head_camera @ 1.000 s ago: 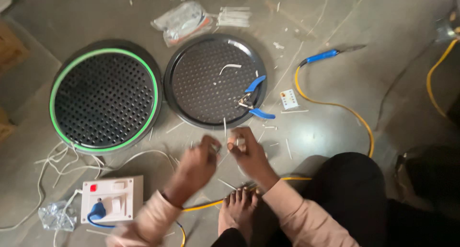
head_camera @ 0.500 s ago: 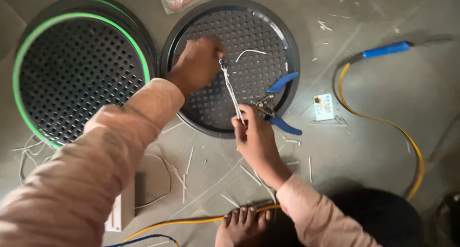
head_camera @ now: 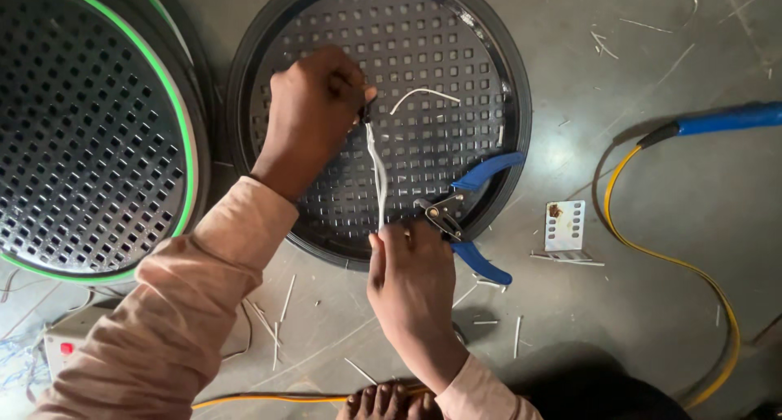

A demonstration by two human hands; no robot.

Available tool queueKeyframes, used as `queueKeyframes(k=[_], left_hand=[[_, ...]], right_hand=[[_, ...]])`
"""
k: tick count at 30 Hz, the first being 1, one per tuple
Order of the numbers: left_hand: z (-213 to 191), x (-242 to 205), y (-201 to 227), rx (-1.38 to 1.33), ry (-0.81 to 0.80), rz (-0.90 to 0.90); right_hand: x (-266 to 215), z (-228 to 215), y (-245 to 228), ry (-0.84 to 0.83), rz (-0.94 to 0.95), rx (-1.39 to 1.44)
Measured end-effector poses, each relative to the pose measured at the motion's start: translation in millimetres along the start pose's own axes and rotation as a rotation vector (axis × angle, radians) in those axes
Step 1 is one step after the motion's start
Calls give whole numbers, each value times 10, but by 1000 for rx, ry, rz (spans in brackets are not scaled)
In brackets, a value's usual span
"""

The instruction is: The person is soldering white wires to a small electronic component held by a clamp on a perforated tray. They then wrap the connection with black electrical tape and secure the wires to the tray using white zip ties.

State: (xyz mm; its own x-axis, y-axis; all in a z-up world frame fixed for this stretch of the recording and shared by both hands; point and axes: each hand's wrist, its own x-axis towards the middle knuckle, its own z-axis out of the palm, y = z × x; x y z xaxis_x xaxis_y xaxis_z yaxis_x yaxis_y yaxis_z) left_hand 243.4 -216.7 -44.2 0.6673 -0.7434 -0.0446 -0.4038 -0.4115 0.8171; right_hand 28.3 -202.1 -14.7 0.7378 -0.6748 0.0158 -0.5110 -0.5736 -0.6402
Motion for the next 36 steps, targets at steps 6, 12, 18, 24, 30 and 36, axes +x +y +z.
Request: queueKeyframes(k=[6,12,18,24,30,36], left_hand=[[50,-4,5,92,62,101],[111,-52,-10,115,165,169],[141,-78,-31,127,166,83],[159,-110,-49,117,165,102],[176,-142,-86,94,174,147],[169,-144,-36,118,171,131]], right_hand=[[-78,29,2,-13,0,-124],[-88,-9,-55,-88,21,-177],[-125,-76,-159,-158,89,-251],[-156,-153,-91,-120,-56,-263],[-185,-182,1,-137,-83,-144],[-181,-125,-9,0,-139,-131]])
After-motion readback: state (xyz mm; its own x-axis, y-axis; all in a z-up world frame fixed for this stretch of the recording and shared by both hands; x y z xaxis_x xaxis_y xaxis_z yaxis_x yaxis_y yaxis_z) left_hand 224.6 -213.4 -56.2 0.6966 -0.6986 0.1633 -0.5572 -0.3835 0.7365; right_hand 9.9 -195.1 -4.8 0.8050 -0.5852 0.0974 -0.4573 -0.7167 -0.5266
